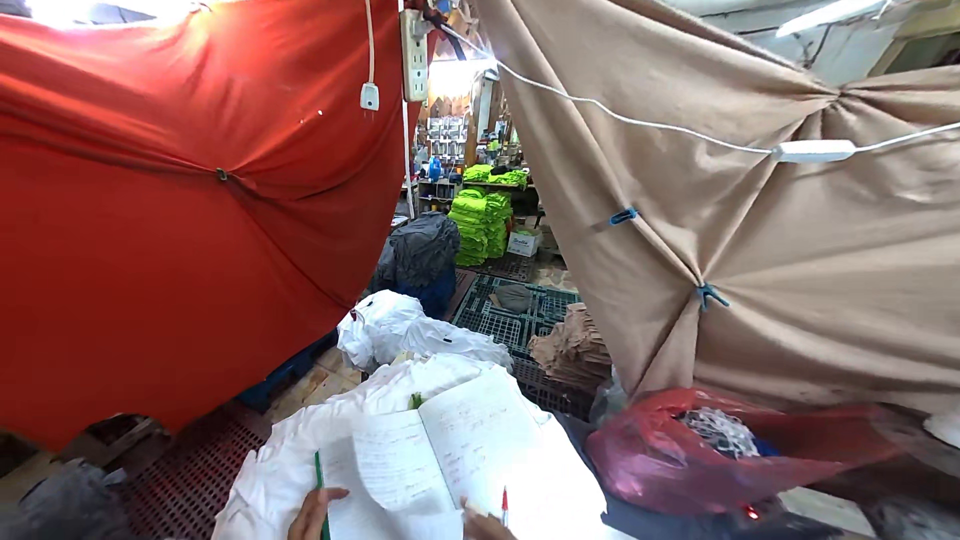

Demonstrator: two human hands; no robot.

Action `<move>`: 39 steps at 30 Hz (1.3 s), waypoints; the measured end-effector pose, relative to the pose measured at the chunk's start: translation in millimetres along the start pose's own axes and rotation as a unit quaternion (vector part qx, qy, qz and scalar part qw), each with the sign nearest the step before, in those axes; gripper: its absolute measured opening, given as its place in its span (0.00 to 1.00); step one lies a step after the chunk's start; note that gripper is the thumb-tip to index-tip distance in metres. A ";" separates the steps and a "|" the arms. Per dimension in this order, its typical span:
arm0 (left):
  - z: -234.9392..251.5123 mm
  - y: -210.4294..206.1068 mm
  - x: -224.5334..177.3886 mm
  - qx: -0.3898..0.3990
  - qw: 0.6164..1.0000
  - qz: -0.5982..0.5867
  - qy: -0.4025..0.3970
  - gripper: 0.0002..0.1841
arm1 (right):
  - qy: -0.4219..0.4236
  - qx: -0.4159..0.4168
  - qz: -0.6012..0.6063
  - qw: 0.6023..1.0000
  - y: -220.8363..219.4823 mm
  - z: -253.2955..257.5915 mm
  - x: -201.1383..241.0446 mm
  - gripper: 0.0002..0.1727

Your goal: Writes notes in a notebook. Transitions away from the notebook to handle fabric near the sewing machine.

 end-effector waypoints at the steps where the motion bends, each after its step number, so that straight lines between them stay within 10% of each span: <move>1: 0.3 -1.6 -3.8 -0.020 1.000 -0.011 0.021 0.27 | -0.015 -0.035 -0.038 0.999 5.5 -0.4 -6.9 0.23; 5: 0.3 -2.7 -5.0 -0.044 0.997 -0.016 0.065 0.41 | -0.076 -0.076 -0.234 0.966 22.8 -1.3 -36.5 0.31; 12: -1.7 -4.2 -2.9 -0.082 0.992 -0.030 0.094 0.23 | -0.034 -0.110 -0.343 0.932 22.3 -16.2 -83.9 0.30; 28: 3.5 -3.9 11.1 -0.071 0.995 0.016 0.063 0.11 | -0.017 -0.111 -0.343 0.932 23.8 -18.1 -92.0 0.28; 39: 4.9 -2.2 11.1 -0.083 0.994 -0.037 0.059 0.07 | -0.154 -0.283 -0.288 0.902 37.4 -33.2 -82.5 0.51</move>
Point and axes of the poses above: each hand's wrist, its own z-axis towards the middle knuckle, its own y-axis out of the back of the hand, x = y × z, the point moved 3 cm from there along z, towards the middle knuckle, and after that the axes turned 11 degrees about -y, right-handed, at the moved point
